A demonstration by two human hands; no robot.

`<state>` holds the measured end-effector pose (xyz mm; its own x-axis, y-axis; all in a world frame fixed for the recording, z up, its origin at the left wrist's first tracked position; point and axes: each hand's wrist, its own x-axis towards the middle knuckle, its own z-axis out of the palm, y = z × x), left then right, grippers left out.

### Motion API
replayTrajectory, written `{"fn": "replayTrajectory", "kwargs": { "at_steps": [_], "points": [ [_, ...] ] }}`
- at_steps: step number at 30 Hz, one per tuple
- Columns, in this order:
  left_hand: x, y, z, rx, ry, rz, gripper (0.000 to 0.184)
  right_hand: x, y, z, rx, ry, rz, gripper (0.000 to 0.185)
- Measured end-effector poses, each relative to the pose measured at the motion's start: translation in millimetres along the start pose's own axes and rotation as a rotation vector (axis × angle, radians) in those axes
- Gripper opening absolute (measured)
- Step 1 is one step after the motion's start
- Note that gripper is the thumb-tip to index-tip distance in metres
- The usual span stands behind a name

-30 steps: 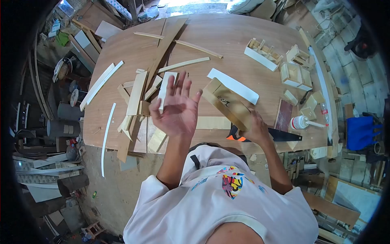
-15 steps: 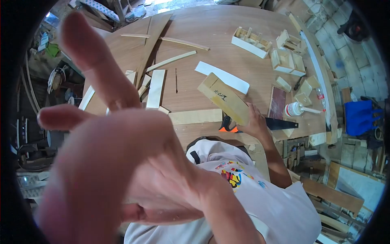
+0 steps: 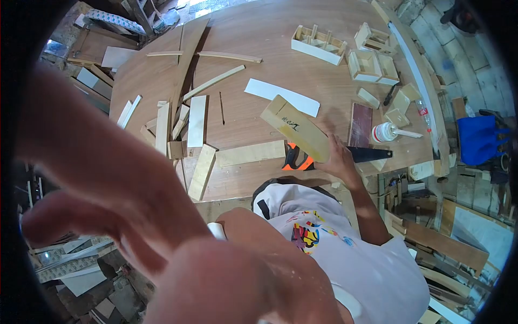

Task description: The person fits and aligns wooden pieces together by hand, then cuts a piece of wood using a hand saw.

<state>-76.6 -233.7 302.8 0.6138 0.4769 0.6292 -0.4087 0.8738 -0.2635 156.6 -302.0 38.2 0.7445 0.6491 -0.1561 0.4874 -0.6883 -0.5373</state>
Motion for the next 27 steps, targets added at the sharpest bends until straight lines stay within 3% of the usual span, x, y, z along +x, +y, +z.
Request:
{"fn": "replayTrajectory", "kwargs": {
  "at_steps": [1,2,3,5,8,13,14,15,17,27],
  "points": [
    [32.8,28.4,-17.3,-0.002,-0.004,-0.009,0.081,0.6,2.8,2.0,0.002,-0.002,0.001,0.089],
    [12.3,79.7,29.6,-0.004,-0.007,-0.019,0.081,0.6,5.6,4.6,-0.008,-0.003,-0.001,0.091],
    [16.4,37.8,0.3,-0.007,-0.014,-0.03,0.08,2.1,7.6,5.4,-0.019,0.001,-0.006,0.092],
    [28.7,34.5,-18.9,-0.016,-0.03,-0.05,0.08,5.2,1.1,-3.0,-0.015,-0.023,0.01,0.093],
    [45.8,96.6,-5.0,-0.03,-0.051,-0.078,0.08,8.0,-1.6,-6.1,-0.007,-0.048,0.018,0.093],
    [55.5,86.0,-39.2,-0.038,-0.097,-0.104,0.08,14.6,4.2,-0.7,-0.025,0.058,-0.068,0.089],
    [95.7,48.9,-47.7,-0.025,-0.089,0.327,0.068,17.2,0.7,-4.3,-0.019,0.019,-0.059,0.089],
    [117.3,31.3,-39.9,-0.019,-0.09,0.334,0.068,19.7,-2.8,-6.9,-0.013,-0.019,-0.051,0.088],
    [141.6,14.0,-28.0,0.035,0.043,1.057,0.064,22.9,-7.7,-8.9,-0.014,-0.036,-0.055,0.088],
    [148.0,25.8,-48.2,0.313,-0.066,0.92,0.066,31.7,-13.6,-5.1,-0.037,-0.081,-0.069,0.085]
  ]
}}
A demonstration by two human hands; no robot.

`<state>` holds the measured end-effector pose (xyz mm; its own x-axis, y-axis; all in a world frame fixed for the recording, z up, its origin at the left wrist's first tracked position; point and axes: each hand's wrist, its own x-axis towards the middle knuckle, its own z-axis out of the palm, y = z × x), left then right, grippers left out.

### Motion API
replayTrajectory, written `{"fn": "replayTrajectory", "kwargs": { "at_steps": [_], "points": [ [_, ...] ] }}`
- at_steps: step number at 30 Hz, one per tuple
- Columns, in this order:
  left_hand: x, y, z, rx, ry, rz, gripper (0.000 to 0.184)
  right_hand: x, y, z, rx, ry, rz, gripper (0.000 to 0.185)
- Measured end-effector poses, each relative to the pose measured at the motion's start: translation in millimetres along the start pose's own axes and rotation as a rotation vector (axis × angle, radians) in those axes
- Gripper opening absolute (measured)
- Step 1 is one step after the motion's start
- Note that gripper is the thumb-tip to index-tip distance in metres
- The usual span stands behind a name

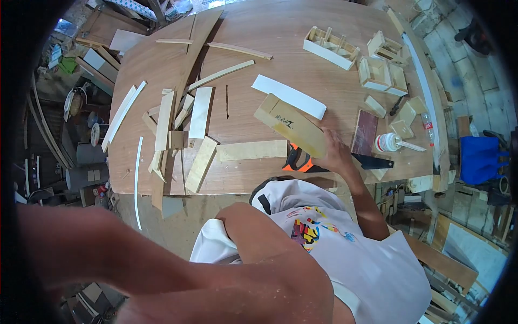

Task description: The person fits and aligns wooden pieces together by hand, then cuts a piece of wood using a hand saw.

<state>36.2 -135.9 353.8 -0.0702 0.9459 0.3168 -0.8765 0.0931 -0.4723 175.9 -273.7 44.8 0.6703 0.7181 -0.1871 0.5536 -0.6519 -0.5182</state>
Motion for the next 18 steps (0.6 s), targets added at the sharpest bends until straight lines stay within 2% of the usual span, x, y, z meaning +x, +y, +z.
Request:
{"fn": "replayTrajectory", "kwargs": {
  "at_steps": [18],
  "points": [
    [6.3,29.1,-30.9,0.328,-0.431,-0.319,0.072,-3.3,6.4,-5.0,0.013,0.089,-0.097,0.085]
  ]
}}
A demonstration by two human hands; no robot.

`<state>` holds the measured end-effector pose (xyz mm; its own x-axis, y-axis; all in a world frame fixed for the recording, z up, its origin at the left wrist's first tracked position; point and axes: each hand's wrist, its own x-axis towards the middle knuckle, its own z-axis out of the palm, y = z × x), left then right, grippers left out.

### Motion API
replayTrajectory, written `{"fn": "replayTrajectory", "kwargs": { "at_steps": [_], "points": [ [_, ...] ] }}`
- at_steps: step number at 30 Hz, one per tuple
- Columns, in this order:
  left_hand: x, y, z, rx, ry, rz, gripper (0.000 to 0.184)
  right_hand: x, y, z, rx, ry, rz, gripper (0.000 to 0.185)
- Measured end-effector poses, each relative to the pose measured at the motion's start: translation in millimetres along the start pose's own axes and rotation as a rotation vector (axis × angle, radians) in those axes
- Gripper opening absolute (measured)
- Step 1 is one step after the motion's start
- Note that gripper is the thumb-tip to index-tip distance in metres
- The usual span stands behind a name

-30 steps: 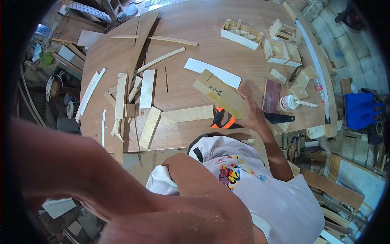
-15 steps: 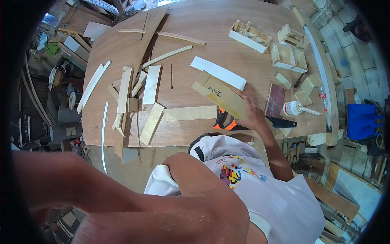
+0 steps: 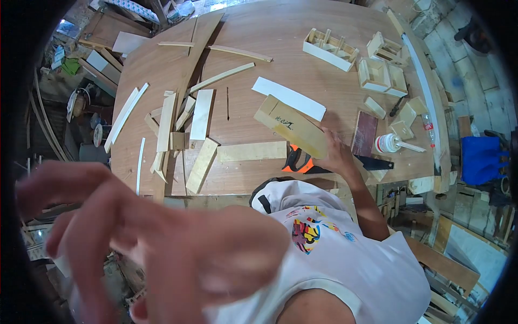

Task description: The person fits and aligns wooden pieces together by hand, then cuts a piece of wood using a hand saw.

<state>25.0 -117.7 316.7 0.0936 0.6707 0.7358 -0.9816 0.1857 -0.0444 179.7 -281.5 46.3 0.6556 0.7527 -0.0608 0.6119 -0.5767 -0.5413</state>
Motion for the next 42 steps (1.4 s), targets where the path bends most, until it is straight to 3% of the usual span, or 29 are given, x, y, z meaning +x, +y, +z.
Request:
{"fn": "replayTrajectory", "kwargs": {
  "at_steps": [1,2,3,4,5,6,8,10,11,13,16,18,23,27,29,30,33,37,39,42],
  "points": [
    [-1.7,-0.9,7.8,0.013,-0.029,-0.018,0.072,-2.2,-2.4,-4.3,0.001,0.008,0.0,0.085],
    [-8.7,-0.8,-7.2,0.244,-0.084,-0.081,0.056,-4.4,-6.0,-9.7,0.008,0.042,-0.02,0.083],
    [-15.8,-14.8,-18.6,0.399,0.115,0.066,0.048,-6.7,-8.8,-14.1,0.016,0.076,-0.039,0.082],
    [-20.5,-14.4,-53.0,0.573,-0.022,0.009,0.035,-9.2,-9.3,-17.1,0.016,0.086,-0.04,0.082],
    [-24.2,-7.5,-105.4,0.942,-0.258,-0.023,0.039,-12.2,-9.1,-19.4,0.007,0.091,-0.04,0.081],
    [-33.1,-18.3,-120.3,0.927,-0.132,-0.147,0.029,-14.2,-9.3,-21.9,-0.001,0.097,-0.04,0.08],
    [-49.0,-16.5,-146.5,1.386,-0.053,-0.688,0.02,-19.7,-12.2,-30.3,0.017,0.098,-0.042,0.086],
    [-73.3,-16.2,-188.0,1.45,-0.141,-0.938,0.033,-25.2,-15.2,-33.6,0.034,0.111,-0.037,0.087],
    [-80.7,-13.9,-195.1,1.45,-0.139,-0.936,0.033,-27.1,-15.9,-33.9,0.045,0.116,-0.048,0.088],
    [-91.6,-10.2,-200.0,0.97,0.092,-1.333,0.044,-29.5,-19.5,-37.3,0.024,0.109,-0.067,0.088],
    [-104.7,-5.9,-197.2,0.848,0.033,-1.359,0.053,-34.1,-21.4,-37.3,-0.012,0.056,-0.047,0.088],
    [-108.0,-6.1,-193.3,0.857,-0.062,-1.284,0.05,-36.0,-21.7,-37.9,-0.033,0.019,-0.01,0.088],
    [-122.3,-8.7,-195.6,0.988,0.087,-1.288,0.04,-45.7,-21.5,-42.5,-0.02,-0.08,-0.004,0.098],
    [-130.1,-3.0,-198.6,1.03,0.073,-1.249,0.038,-52.8,0.1,-60.2,0.062,-0.087,-0.029,0.093],
    [-130.0,1.0,-203.6,1.051,0.131,-1.216,0.036,-61.6,33.1,-58.7,0.138,0.133,0.091,0.077],
    [-132.6,2.9,-209.9,1.047,0.127,-1.219,0.036,-66.1,36.5,-62.1,0.136,0.136,0.096,0.077],
    [-138.8,5.4,-224.5,1.006,0.229,-1.143,0.034,-80.9,33.7,-74.3,0.578,0.342,0.363,0.054],
    [-137.7,7.2,-237.2,0.967,0.291,-1.174,0.034,-87.9,51.8,-64.8,0.428,0.518,0.274,0.053],
    [-134.7,5.6,-239.9,0.923,0.33,-1.162,0.034,-89.7,61.9,-59.7,0.775,0.531,0.386,0.055],
    [-129.0,2.7,-241.3,0.853,0.404,-1.137,0.035,-94.2,57.8,-62.3,0.964,0.495,0.288,0.057]
  ]
}}
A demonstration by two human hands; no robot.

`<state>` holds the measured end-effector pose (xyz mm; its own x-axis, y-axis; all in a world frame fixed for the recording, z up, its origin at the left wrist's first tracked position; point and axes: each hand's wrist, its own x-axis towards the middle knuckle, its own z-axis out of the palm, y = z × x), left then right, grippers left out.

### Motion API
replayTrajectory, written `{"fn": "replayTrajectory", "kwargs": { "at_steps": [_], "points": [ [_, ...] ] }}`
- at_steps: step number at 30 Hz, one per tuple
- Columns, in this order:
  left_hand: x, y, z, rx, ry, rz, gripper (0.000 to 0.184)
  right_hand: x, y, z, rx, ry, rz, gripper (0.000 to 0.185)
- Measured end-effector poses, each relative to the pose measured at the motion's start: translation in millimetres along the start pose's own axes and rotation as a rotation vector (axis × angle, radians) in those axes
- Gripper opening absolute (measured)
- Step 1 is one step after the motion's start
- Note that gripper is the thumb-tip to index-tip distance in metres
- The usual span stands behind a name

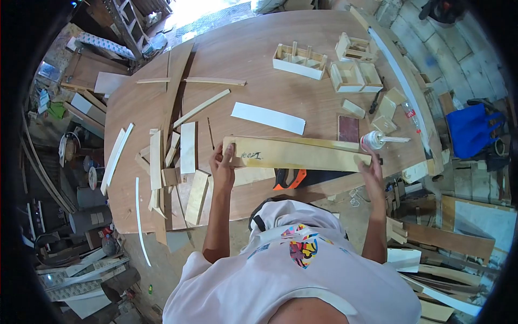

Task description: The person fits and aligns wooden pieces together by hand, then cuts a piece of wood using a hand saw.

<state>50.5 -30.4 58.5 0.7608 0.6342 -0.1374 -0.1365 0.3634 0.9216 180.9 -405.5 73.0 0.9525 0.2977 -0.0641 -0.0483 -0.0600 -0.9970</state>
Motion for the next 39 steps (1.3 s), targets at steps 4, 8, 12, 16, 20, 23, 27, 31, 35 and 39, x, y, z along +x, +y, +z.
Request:
{"fn": "replayTrajectory", "kwargs": {
  "at_steps": [4,8,12,16,20,23,27,31,35,39],
  "points": [
    [7.0,-7.2,-10.3,-0.068,0.015,-0.047,0.037,-6.3,-16.7,8.1,0.154,-0.112,0.089,0.073],
    [8.8,-4.8,-10.8,-0.113,0.006,-0.083,0.035,-0.5,-24.7,9.0,0.168,-0.127,-0.062,0.081],
    [7.9,-1.4,-11.4,-0.087,-0.034,-0.075,0.035,1.8,-22.6,5.0,0.072,-0.083,-0.073,0.085],
    [3.4,1.0,-5.2,-0.059,-0.033,-0.022,0.036,-1.4,-20.3,4.0,0.067,-0.076,-0.026,0.074],
    [-3.1,-0.4,1.3,-0.046,-0.044,0.01,0.04,-6.1,-7.5,14.4,0.31,0.096,-0.028,0.05],
    [-9.4,5.5,16.8,0.045,-0.016,0.092,0.047,-6.7,6.6,15.4,0.371,0.189,-0.053,0.043],
    [-12.2,5.7,26.0,0.248,0.028,0.277,0.054,-12.3,16.7,6.4,0.432,0.273,0.001,0.042],
    [-25.5,26.1,35.6,0.522,0.095,0.188,0.052,-15.7,29.1,-9.5,0.474,0.293,0.022,0.041],
    [-27.5,25.0,44.9,0.356,0.053,0.285,0.051,-21.9,22.2,-14.4,0.487,0.287,0.053,0.042],
    [-34.7,34.2,53.6,0.274,0.001,0.358,0.05,-25.2,14.5,-17.1,0.5,0.256,0.08,0.046]
  ]
}}
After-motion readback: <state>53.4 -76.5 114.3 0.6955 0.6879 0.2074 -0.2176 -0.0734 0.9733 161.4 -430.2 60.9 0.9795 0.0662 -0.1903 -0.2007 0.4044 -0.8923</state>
